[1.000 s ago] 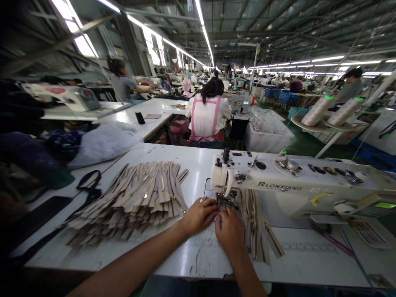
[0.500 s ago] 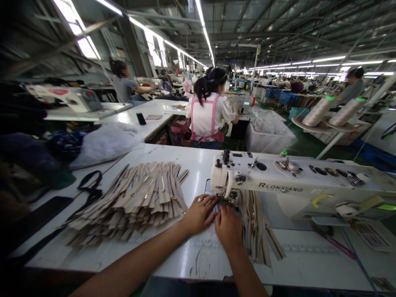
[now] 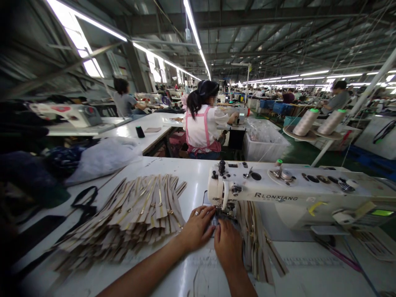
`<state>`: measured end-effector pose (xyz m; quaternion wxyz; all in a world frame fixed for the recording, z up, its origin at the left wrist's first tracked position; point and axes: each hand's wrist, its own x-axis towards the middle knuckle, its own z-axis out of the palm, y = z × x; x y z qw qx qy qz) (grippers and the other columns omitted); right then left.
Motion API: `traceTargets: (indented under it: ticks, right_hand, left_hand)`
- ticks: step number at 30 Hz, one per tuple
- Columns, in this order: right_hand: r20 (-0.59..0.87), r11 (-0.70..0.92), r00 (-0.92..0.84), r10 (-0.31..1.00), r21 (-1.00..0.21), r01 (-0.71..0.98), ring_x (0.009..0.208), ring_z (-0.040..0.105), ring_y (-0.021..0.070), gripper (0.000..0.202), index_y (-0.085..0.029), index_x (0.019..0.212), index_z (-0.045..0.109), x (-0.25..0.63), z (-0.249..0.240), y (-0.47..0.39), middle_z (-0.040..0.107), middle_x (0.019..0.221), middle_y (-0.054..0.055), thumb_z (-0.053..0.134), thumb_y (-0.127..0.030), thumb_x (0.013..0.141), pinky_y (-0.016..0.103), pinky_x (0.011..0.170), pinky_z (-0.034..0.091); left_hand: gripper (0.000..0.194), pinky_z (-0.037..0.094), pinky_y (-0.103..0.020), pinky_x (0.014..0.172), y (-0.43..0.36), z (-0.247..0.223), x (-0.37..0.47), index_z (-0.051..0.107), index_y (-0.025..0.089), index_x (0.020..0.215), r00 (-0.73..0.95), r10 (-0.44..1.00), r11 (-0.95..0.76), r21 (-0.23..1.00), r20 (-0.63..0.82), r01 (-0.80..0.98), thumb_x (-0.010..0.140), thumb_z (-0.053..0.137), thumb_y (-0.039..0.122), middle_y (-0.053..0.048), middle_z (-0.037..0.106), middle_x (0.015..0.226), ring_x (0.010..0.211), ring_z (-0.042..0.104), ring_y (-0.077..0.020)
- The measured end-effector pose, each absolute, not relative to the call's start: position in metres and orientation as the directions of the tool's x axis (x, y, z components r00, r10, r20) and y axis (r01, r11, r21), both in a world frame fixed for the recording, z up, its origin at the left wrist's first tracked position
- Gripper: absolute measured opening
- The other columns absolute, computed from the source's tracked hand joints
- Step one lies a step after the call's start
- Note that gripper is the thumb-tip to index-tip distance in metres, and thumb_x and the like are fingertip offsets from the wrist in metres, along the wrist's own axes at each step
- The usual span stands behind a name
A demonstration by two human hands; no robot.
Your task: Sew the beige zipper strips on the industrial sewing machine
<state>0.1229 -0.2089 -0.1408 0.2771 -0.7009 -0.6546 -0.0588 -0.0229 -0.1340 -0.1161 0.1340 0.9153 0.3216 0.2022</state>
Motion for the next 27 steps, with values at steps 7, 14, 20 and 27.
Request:
traceTargets:
  ticks: [7, 14, 20, 27]
  right_hand:
    - [0.499, 0.032, 0.142, 0.855, -0.324, 0.945, 0.084, 0.069, 0.0209, 0.027, -0.017, 0.1, 0.065, 0.123, -0.144, -0.208, 0.072, 0.091, 0.008, 0.039, -0.015, 0.091, 0.031, 0.073, 0.052]
    - [0.493, 0.016, 0.175, 0.852, -0.359, 0.933, 0.082, 0.07, 0.0201, 0.028, -0.017, 0.101, 0.065, 0.125, -0.146, -0.208, 0.073, 0.092, 0.009, 0.038, -0.017, 0.093, 0.03, 0.074, 0.051]
    - [0.461, 0.001, 0.192, 0.866, -0.387, 0.922, 0.084, 0.07, 0.0193, 0.029, -0.018, 0.102, 0.064, 0.126, -0.147, -0.208, 0.073, 0.094, 0.008, 0.036, -0.017, 0.094, 0.028, 0.073, 0.051]
    - [0.412, -0.024, 0.207, 0.887, -0.407, 0.913, 0.085, 0.069, 0.0206, 0.03, -0.016, 0.103, 0.065, 0.125, -0.148, -0.208, 0.073, 0.096, 0.009, 0.036, -0.015, 0.093, 0.03, 0.074, 0.051]
  left_hand:
    - [0.055, 0.027, -0.052, 0.112, -0.134, -0.117, -0.023, 0.04, 0.022, 0.142, 0.705, 0.654, -0.752, 0.338, 0.275, 0.566, 0.089, 0.053, 0.032, -0.009, 0.047, 0.143, 0.132, 0.037, -0.0297]
    - [0.033, 0.027, -0.058, 0.111, -0.163, -0.099, -0.02, 0.062, 0.011, 0.116, 0.695, 0.707, -0.707, 0.108, 0.13, 0.699, 0.089, 0.053, 0.027, -0.017, 0.063, 0.116, 0.116, 0.054, -0.0341]
    - [0.02, 0.04, -0.05, 0.103, -0.203, -0.104, -0.028, 0.066, 0.015, 0.1, 0.831, 0.556, -0.827, 0.077, -0.035, 0.557, 0.089, 0.05, 0.01, -0.011, 0.069, 0.092, 0.092, 0.065, -0.0277]
    - [0.015, 0.046, -0.035, 0.09, -0.159, -0.064, -0.034, 0.063, 0.023, 0.103, 0.881, 0.467, -0.875, 0.18, 0.073, 0.449, 0.093, 0.054, 0.015, -0.005, 0.06, 0.116, 0.108, 0.055, -0.0232]
